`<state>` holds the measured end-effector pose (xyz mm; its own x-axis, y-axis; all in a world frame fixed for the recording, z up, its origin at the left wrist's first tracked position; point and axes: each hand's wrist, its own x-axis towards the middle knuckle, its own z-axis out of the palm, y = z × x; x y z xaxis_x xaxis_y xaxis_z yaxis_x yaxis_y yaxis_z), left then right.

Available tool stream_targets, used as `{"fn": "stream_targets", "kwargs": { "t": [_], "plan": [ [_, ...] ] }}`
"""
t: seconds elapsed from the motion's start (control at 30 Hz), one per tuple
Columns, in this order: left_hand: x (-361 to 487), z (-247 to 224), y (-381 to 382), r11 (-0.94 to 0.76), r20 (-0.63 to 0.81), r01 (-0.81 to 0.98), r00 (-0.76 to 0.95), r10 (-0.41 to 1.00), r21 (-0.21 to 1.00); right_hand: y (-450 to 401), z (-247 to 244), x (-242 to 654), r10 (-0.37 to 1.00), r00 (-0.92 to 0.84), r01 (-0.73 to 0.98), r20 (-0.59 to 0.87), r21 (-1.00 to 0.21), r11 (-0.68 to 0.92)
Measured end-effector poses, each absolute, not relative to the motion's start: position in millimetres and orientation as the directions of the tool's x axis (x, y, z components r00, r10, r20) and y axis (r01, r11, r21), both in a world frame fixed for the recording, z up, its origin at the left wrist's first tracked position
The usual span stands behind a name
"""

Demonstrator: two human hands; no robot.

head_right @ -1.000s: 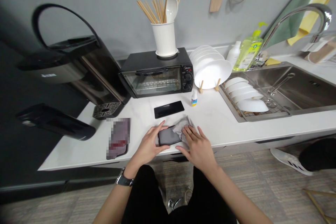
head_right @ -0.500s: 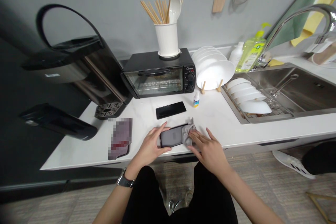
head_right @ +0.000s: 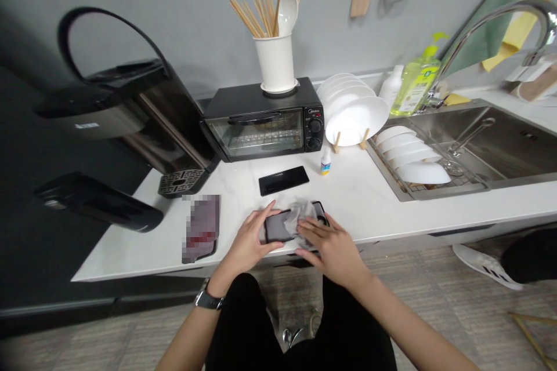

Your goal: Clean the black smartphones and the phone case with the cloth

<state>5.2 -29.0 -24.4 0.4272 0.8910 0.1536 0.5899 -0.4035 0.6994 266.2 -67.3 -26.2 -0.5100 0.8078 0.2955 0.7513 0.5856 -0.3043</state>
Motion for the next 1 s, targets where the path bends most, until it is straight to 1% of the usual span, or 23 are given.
{"fn": "stream_targets", "kwargs": {
  "t": [0.1, 0.17, 0.23, 0.33, 0.4, 0.47, 0.53, 0.63, 0.7, 0.77, 0.87, 0.93, 1.0],
  "plan": [
    [8.4, -23.6, -26.1, -0.401, 0.150, 0.579, 0.432, 0.889, 0.710, -56.4, -26.9, 280.5, 0.841, -0.438, 0.830, 0.317, -0.215, 0.514],
    [8.7, -24.0, -24.6, -0.404, 0.155, 0.572, 0.434, 0.887, 0.714, -50.9, -29.7, 260.8, 0.843, -0.419, 0.838, 0.336, -0.213, 0.502],
    [7.1, -24.9, -24.0, -0.395, 0.147, 0.569, 0.431, 0.890, 0.722, -50.4, -32.8, 228.3, 0.836, -0.421, 0.819, 0.351, -0.249, 0.517],
    [3.1, -26.3, -24.3, -0.363, 0.108, 0.585, 0.423, 0.900, 0.726, -58.6, -33.9, 191.2, 0.800, -0.491, 0.723, 0.345, -0.352, 0.595],
    [1.5, -26.7, -24.8, -0.351, 0.091, 0.602, 0.418, 0.904, 0.717, -65.5, -31.5, 191.6, 0.773, -0.551, 0.652, 0.314, -0.417, 0.634],
    [1.5, -26.5, -24.9, -0.357, 0.096, 0.599, 0.422, 0.901, 0.717, -70.1, -27.9, 212.9, 0.773, -0.572, 0.641, 0.274, -0.438, 0.630],
    [2.7, -25.8, -24.5, -0.370, 0.110, 0.580, 0.433, 0.895, 0.726, -70.9, -25.1, 244.9, 0.794, -0.554, 0.686, 0.252, -0.402, 0.606],
    [5.6, -24.5, -23.6, -0.385, 0.126, 0.563, 0.442, 0.888, 0.731, -65.4, -25.9, 280.1, 0.840, -0.467, 0.796, 0.276, -0.284, 0.535],
    [7.0, -24.2, -23.3, -0.392, 0.137, 0.566, 0.439, 0.888, 0.726, -59.9, -30.2, 278.3, 0.853, -0.420, 0.842, 0.309, -0.218, 0.493],
    [7.0, -24.5, -23.3, -0.395, 0.143, 0.561, 0.440, 0.887, 0.727, -56.1, -35.5, 255.5, 0.857, -0.383, 0.864, 0.345, -0.195, 0.465],
    [4.5, -25.6, -23.3, -0.372, 0.128, 0.557, 0.428, 0.895, 0.742, -57.0, -39.5, 206.6, 0.839, -0.394, 0.832, 0.377, -0.242, 0.499],
    [2.2, -26.1, -23.3, -0.365, 0.116, 0.553, 0.432, 0.894, 0.749, -61.9, -38.1, 186.3, 0.808, -0.457, 0.761, 0.372, -0.306, 0.571],
    [0.7, -26.3, -23.6, -0.378, 0.120, 0.548, 0.448, 0.886, 0.746, -67.9, -34.4, 187.1, 0.781, -0.521, 0.692, 0.344, -0.365, 0.623]
  ]
}}
